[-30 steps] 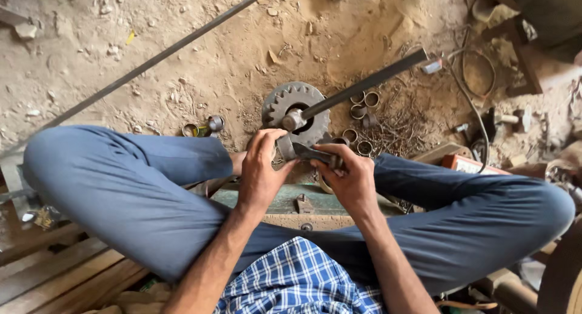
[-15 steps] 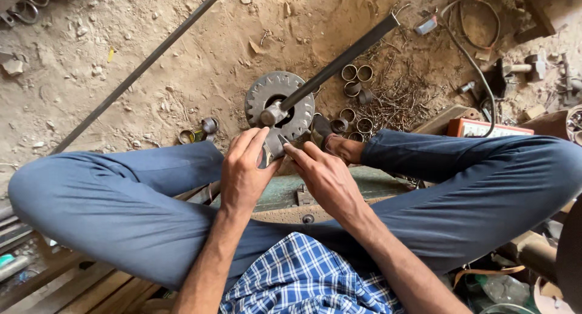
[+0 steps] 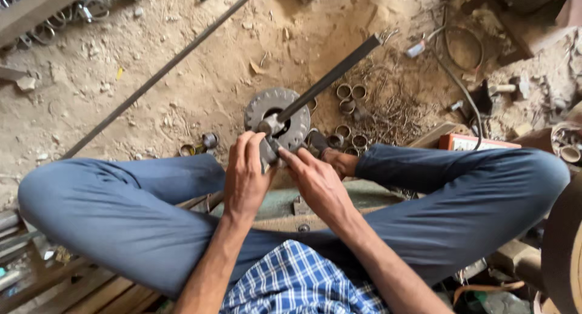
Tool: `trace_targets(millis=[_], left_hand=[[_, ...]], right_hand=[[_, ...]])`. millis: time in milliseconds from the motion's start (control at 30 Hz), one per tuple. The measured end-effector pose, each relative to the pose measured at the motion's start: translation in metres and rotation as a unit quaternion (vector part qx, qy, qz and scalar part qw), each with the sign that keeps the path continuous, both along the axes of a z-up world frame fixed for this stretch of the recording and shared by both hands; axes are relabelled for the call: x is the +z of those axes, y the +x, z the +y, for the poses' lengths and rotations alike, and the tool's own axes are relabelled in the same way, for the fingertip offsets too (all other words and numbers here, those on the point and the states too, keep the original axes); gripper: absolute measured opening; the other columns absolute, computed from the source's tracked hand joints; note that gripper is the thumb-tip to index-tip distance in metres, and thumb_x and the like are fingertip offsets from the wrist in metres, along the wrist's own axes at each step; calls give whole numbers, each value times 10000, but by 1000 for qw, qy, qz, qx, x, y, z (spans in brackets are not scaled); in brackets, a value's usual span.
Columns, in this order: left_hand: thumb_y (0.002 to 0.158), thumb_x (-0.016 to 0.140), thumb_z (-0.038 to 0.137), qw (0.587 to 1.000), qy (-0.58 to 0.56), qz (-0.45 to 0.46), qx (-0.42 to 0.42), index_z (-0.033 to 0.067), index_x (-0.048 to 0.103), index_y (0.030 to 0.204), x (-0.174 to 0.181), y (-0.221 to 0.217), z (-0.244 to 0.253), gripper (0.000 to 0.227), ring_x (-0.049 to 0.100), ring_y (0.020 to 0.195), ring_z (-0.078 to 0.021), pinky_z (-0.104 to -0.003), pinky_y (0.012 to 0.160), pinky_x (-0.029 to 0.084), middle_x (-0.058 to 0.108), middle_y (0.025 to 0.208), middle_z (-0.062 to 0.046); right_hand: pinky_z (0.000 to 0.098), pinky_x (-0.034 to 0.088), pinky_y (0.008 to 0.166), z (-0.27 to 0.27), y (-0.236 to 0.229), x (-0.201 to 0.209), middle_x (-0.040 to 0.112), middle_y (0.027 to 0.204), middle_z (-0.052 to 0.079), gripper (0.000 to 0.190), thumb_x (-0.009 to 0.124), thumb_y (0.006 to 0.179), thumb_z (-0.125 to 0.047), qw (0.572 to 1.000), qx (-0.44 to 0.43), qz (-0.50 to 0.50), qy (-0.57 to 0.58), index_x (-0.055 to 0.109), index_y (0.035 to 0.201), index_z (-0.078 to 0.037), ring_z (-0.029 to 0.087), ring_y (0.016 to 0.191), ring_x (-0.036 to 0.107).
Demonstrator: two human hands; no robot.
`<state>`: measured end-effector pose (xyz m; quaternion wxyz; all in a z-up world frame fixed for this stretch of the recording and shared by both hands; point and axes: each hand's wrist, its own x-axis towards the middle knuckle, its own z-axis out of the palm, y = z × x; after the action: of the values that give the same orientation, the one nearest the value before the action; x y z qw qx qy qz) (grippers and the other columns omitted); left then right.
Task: The person sits on the floor and fits a small metal ring into a slot on a larger gear-like metal part. They then use a hammer to tap the ring into place and check the fit.
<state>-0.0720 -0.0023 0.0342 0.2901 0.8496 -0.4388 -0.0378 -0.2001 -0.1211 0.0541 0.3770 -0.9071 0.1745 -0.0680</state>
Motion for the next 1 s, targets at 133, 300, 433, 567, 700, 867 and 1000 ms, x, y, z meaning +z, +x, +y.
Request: trace_targets(millis=[133,300,433,567,700,867,1000], left_hand=[[697,899,55,1000,3,27,4,2,594,1246,1,-1,3,631,627,1111,-324,-402,939,554,610,1189,-150],[664,919,56,998,-31,48,12,5,600,1167,5,0,8,598,652,1104,-337,-419,939,549,629,1156,-147],[668,921,61,994,-61,91,10,-6,625,1139,9,10,5,560,695,1061,-330,-411,915,574,669,1114,-153],[663,934,83,990,-54,130,29,-32,672,1113,12,19,6,533,706,987,-343,-419,845,569,686,1047,-169],[698,932,101,992,-60,115,9,-30,665,1166,13,26,7,555,703,1026,-342,-415,885,568,689,1108,-174],[713,910,107,998,-33,58,-5,-47,550,1258,3,17,1,671,636,1118,-379,-449,975,527,603,1183,-216],[703,907,82,999,-10,47,11,-18,559,1260,-1,6,0,664,638,1143,-375,-448,995,533,607,1208,-208]], right_hand=[[465,510,651,-3,0,12,583,906,166,441,624,946,-79,999,-6,34,5,587,1383,-30,355,759,634],[466,513,647,1,0,14,586,904,163,423,633,948,-100,999,-4,50,-12,598,1365,-34,361,753,636],[464,506,639,2,4,5,569,896,162,420,631,962,-103,999,-12,37,-19,590,1374,-30,348,751,631],[451,507,650,0,5,-2,546,876,148,420,617,977,-94,1000,-15,11,-13,585,1393,-46,326,759,624],[446,508,666,0,4,-5,536,873,147,497,606,948,-53,999,-7,20,-29,557,1443,-56,318,765,623],[450,504,668,0,8,-4,543,896,154,538,606,926,-24,999,2,21,-28,539,1459,-48,330,772,620],[443,512,669,-3,1,6,544,927,164,627,580,862,36,998,17,35,-54,509,1483,-5,335,773,612]])
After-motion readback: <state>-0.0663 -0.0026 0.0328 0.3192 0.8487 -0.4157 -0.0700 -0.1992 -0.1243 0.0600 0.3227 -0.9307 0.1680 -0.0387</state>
